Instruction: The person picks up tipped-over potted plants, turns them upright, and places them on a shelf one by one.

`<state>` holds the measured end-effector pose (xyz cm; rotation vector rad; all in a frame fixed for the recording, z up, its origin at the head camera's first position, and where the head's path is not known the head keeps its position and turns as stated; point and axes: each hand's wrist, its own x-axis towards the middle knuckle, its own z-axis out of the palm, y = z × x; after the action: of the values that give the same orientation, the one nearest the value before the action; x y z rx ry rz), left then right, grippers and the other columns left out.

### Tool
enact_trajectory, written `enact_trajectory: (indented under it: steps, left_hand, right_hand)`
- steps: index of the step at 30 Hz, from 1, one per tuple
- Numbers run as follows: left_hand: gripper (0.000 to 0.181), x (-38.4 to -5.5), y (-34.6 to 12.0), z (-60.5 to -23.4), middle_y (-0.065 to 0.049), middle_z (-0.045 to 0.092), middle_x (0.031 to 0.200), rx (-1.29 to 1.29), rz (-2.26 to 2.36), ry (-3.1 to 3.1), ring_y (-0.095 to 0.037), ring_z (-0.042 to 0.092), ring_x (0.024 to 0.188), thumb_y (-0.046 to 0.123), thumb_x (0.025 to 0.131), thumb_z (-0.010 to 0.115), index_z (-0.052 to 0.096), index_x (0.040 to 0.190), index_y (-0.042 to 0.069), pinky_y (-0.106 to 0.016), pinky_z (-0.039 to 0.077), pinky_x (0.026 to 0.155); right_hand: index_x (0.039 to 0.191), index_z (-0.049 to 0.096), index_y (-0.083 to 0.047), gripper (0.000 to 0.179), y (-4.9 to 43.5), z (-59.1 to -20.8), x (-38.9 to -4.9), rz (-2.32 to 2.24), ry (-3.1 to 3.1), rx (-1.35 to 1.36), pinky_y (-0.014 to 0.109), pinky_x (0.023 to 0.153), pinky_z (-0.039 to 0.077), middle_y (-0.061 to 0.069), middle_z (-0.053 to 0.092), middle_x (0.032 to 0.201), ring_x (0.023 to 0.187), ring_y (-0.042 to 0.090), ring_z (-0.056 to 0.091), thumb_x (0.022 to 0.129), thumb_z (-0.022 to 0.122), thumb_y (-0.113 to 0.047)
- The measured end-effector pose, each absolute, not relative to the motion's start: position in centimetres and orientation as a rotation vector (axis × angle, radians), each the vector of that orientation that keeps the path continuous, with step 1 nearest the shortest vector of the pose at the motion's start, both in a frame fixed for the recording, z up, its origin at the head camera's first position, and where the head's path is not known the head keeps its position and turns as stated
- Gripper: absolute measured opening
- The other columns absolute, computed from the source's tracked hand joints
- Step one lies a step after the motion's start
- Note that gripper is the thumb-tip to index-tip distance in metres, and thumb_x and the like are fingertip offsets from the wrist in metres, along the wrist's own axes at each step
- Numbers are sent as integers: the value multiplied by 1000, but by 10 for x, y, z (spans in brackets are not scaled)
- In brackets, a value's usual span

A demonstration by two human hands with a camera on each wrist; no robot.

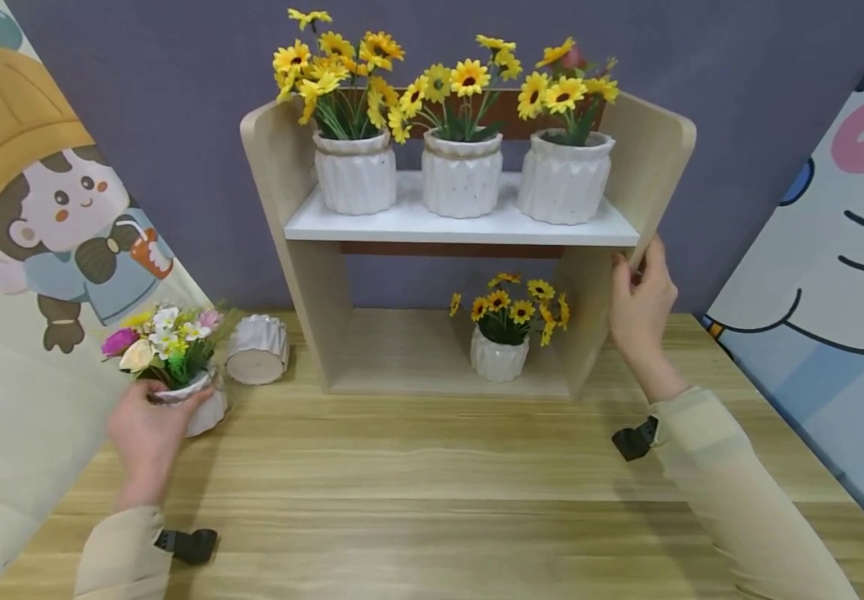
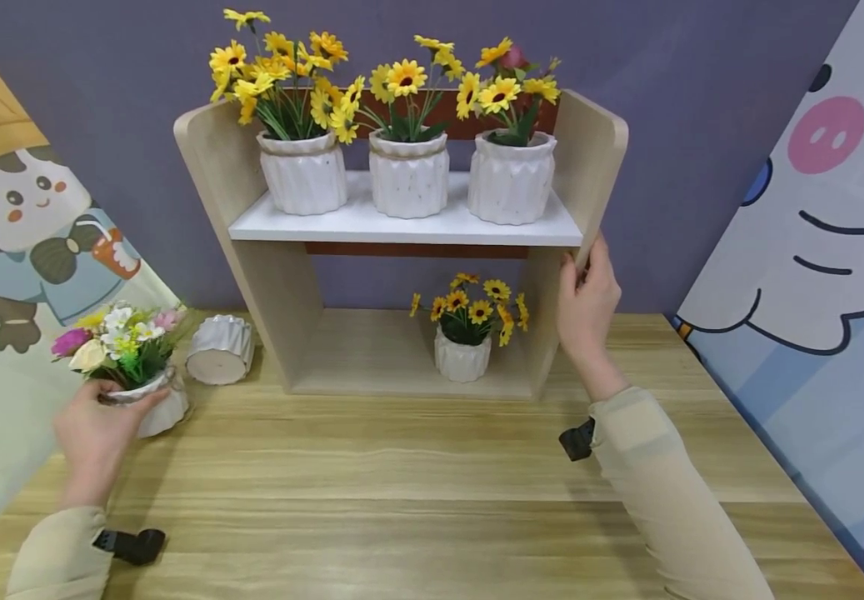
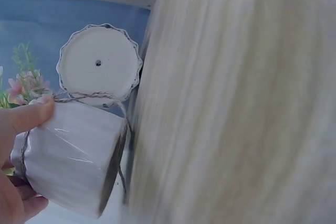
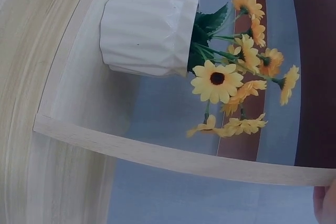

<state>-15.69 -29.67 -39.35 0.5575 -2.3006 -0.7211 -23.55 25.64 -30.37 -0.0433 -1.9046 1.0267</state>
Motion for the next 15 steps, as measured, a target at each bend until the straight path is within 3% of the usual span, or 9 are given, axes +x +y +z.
enact_trajectory:
  steps: [5,10,15]
  left_hand:
    - [54,-154,-300,-400,-20,59,92,598,-796,-2286,-31,52,78,34,65,80,56,96,-4,-32,31,59]
    - [54,-152,-300,-404,-19,58,93,647,-860,-2278,-29,51,80,33,66,79,55,97,-4,-31,31,59]
    - [61,-153,-297,-405,-22,54,105,671,-965,-2274,-34,50,92,33,71,75,49,110,-7,-38,36,68]
  right_hand:
    - [125,50,-14,36,256,-304,-235,1014,-1898,-56,34,74,49,11,62,109,92,16,60,91,48,-26]
    - [126,49,-15,37,256,-304,-236,1022,-1903,-46,39,75,50,11,62,111,93,19,61,91,47,-26]
    - [127,49,-15,37,257,-304,-237,1027,-1900,-35,41,76,50,11,61,112,95,19,60,91,47,-25]
